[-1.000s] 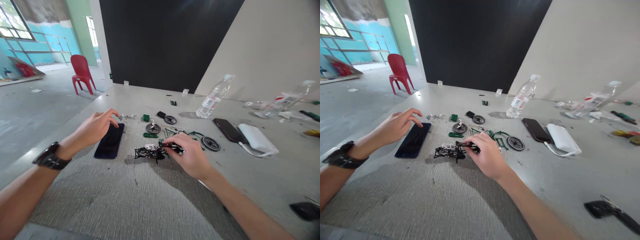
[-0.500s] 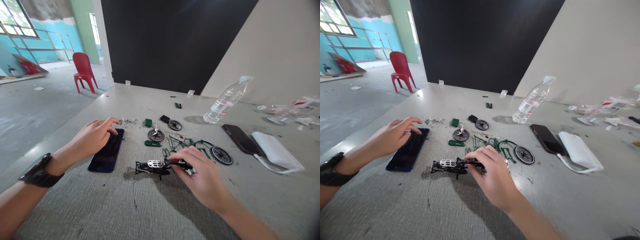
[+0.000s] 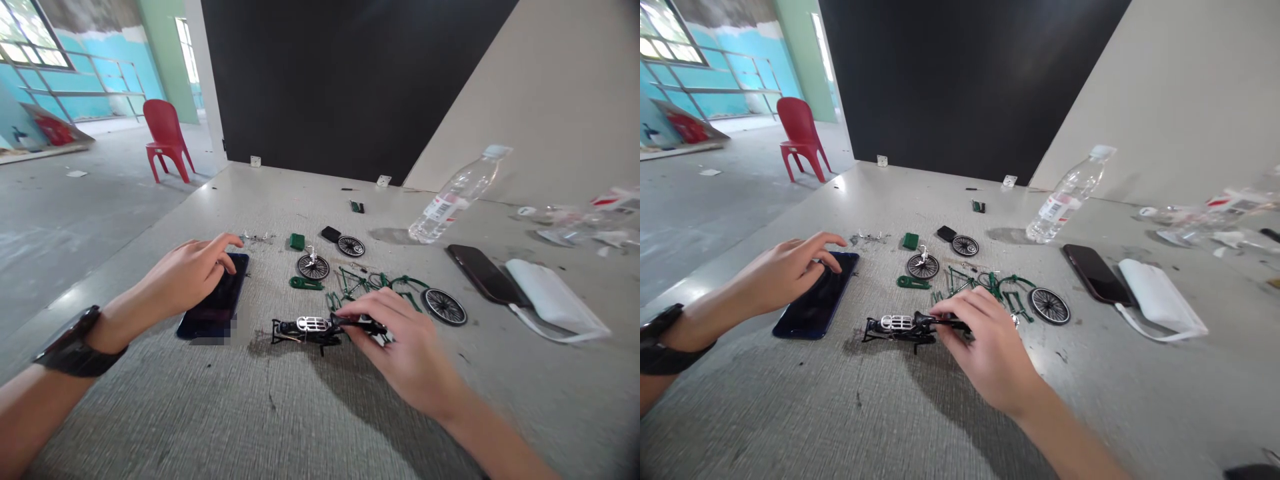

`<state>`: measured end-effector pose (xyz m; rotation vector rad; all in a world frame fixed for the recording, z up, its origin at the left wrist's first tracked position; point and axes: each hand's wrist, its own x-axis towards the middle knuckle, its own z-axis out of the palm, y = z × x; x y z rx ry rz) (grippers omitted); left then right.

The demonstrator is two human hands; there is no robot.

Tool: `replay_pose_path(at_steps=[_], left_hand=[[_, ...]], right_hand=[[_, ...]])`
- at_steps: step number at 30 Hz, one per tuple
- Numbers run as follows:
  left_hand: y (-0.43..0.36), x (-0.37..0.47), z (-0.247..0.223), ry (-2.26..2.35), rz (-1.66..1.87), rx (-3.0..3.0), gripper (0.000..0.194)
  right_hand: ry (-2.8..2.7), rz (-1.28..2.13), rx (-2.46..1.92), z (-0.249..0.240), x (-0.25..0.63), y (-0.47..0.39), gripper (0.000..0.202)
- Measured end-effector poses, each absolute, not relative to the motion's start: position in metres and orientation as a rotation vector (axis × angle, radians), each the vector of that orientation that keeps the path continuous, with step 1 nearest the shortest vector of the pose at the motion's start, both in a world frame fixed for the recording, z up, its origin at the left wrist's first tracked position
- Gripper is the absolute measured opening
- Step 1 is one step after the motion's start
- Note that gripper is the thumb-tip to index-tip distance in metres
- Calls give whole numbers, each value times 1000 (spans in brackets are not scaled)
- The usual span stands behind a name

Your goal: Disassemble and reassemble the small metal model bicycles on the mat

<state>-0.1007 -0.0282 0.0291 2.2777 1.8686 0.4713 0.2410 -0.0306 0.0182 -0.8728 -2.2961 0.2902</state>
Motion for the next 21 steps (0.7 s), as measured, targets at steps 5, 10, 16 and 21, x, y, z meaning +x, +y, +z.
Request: replay_pose_path(at_steps=[5,10,16,21], left_hand=[[-29,-99,29,1859,435,2279,46],[-33,-97,34,1861,529,2326,44],[-40,-95,36,1773,496,2370,43],[-38,-99,29,1747,481,2397,47]], right_hand=[[-2301,281,-880,18,242,-30,13],[-2304,273,-882,19,242,-30,12],[-2304,242,-888,18,241,-29,12],[-2302,235,-894,18,242,-30,13]])
